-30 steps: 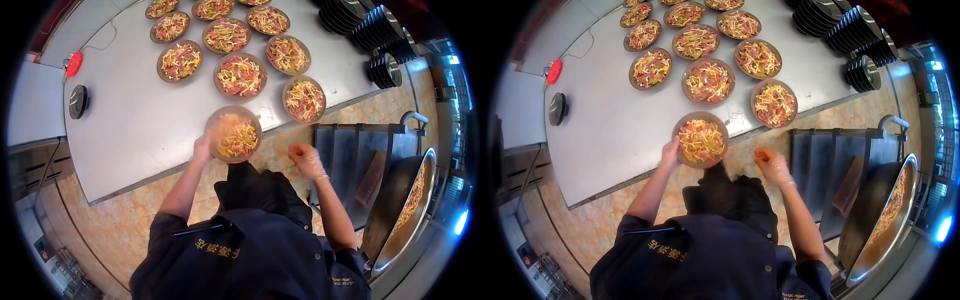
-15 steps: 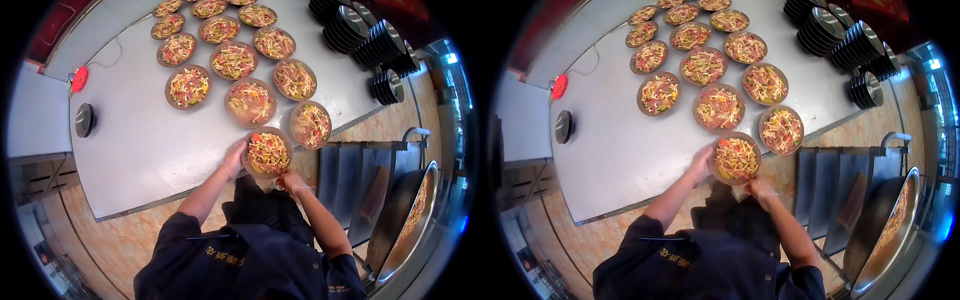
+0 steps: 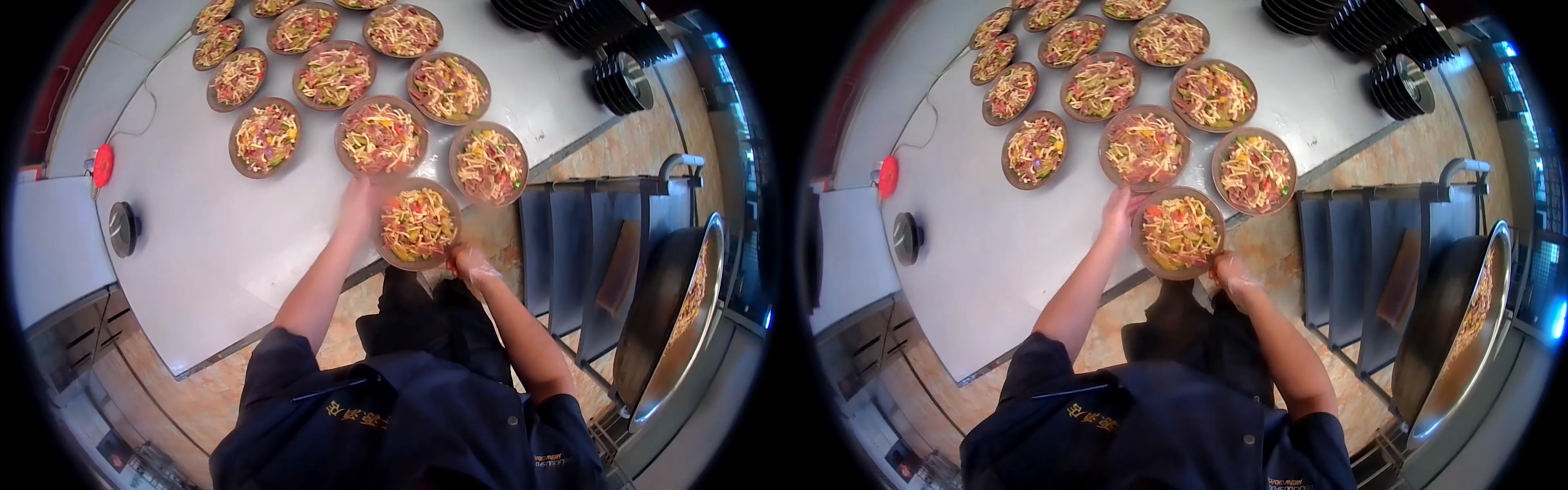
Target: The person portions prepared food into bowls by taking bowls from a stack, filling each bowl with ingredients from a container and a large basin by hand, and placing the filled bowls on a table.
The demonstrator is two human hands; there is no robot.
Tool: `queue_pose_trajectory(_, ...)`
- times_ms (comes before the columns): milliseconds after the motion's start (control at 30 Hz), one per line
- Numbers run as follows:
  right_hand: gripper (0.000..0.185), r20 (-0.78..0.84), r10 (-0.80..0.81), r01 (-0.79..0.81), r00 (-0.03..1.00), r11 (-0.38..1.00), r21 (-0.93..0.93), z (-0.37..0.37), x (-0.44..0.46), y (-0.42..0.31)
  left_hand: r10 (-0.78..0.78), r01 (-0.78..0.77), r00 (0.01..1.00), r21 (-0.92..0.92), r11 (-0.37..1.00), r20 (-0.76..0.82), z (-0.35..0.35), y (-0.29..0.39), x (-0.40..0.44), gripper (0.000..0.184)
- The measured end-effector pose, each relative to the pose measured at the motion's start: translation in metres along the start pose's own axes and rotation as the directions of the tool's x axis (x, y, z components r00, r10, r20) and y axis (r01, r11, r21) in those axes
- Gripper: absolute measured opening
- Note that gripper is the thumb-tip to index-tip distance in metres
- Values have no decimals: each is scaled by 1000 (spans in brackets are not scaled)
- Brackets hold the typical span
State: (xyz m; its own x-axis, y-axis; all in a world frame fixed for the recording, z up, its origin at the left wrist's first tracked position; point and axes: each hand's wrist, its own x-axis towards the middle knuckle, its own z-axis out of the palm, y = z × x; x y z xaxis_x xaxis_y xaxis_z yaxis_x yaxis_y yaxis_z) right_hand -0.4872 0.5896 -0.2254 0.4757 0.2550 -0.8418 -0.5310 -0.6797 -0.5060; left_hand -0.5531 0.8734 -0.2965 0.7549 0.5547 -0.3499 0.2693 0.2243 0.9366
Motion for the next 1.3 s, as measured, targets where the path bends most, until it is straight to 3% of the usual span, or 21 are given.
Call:
queue_pose_trajectory(67, 30, -75, -79, 75, 994, 996, -51, -12, -10, -13, 230, -265, 964, 384, 885, 136, 9, -12, -25, 39)
queue_pose_trajectory(100, 30, -82, -77, 74, 994, 996, -42, -21, -7, -11, 86, -87, 996, 175, 981, 16, 22, 4, -52, 38)
queue_pose_trajectory(133, 30, -120, -193, 167, 974, 965, -201, -34, -5, -5, -85, 81, 994, -62, 995, -63, 32, 12, -67, 38)
queue_pose_trajectory(167, 30, -134, -306, 242, 943, 903, -355, -44, -6, 2, -86, 83, 995, -54, 995, -50, 37, 5, -69, 38)
queue_pose_trajectory(233, 31, -183, -284, 206, 941, 912, -355, -63, -36, -8, -4, 22, 983, 99, 995, -183, 44, -26, -62, 27)
queue_pose_trajectory(367, 32, -307, -307, 197, 901, 920, -339, -118, -87, 1, 97, -87, 967, 55, 995, -237, 60, -63, -56, 25)
queue_pose_trajectory(467, 31, -400, -422, 305, 814, 895, -325, -164, -114, 36, -26, -44, 962, -248, 968, -271, 63, -50, -60, 27)
queue_pose_trajectory(600, 28, -487, -325, 259, 810, 945, -200, -220, -164, 62, 49, -85, 896, -60, 995, -442, 62, -16, -73, 37)
queue_pose_trajectory(667, 25, -600, -363, 320, 713, 930, -182, -248, -192, 72, 104, -23, 762, 134, 991, -639, 73, 11, -84, 43)
queue_pose_trajectory(700, 25, -599, -365, 328, 713, 928, -176, -261, -210, 74, 114, -29, 760, 142, 989, -640, 83, 19, -86, 43)
queue_pose_trajectory(767, 25, -687, -454, 339, 567, 889, -307, -281, -247, 71, 503, -283, 623, 427, 859, -599, 109, 39, -83, 47)
queue_pose_trajectory(833, 27, -717, -562, 412, 412, 817, -404, -298, -289, 68, 520, -334, 654, 406, 850, -550, 168, 94, -86, 49)
queue_pose_trajectory(900, 24, -739, -576, 481, 350, 787, -386, -315, -339, 64, 598, -521, 744, 302, 799, -297, 232, 128, -78, 48)
queue_pose_trajectory(967, 25, -815, -546, 698, 193, 660, -277, -328, -373, 76, 588, -517, 782, 313, 797, -206, 286, 142, -60, 48)
queue_pose_trajectory(1033, 29, -913, -399, 807, 87, 566, -171, -352, -396, 94, 477, -453, 873, 196, 870, -99, 343, 149, -57, 46)
queue_pose_trajectory(1067, 32, -886, -462, 753, 43, 597, -275, -374, -403, 109, 484, -454, 874, 282, 845, -44, 358, 138, -57, 46)
queue_pose_trajectory(1133, 35, -971, -216, 563, 101, 817, -123, -400, -416, 137, 456, -413, 890, 383, 826, -25, 370, 94, -54, 47)
queue_pose_trajectory(1167, 36, -952, -294, 588, 82, 785, -192, -414, -412, 136, 427, -377, 903, 396, 837, -43, 373, 80, -51, 47)
queue_pose_trajectory(1200, 37, -938, -279, 533, 203, 835, -133, -439, -416, 172, 422, -375, 904, 350, 859, -67, 380, 91, -56, 47)
queue_pose_trajectory(1267, 34, -968, -189, 499, 166, 862, -83, -445, -398, 167, 435, -381, 893, 319, 868, -117, 369, 113, -43, 46)
queue_pose_trajectory(1300, 39, -981, -93, 163, 169, 984, -65, -439, -419, 142, 521, -381, 845, 547, 746, -122, 359, 119, -29, 46)
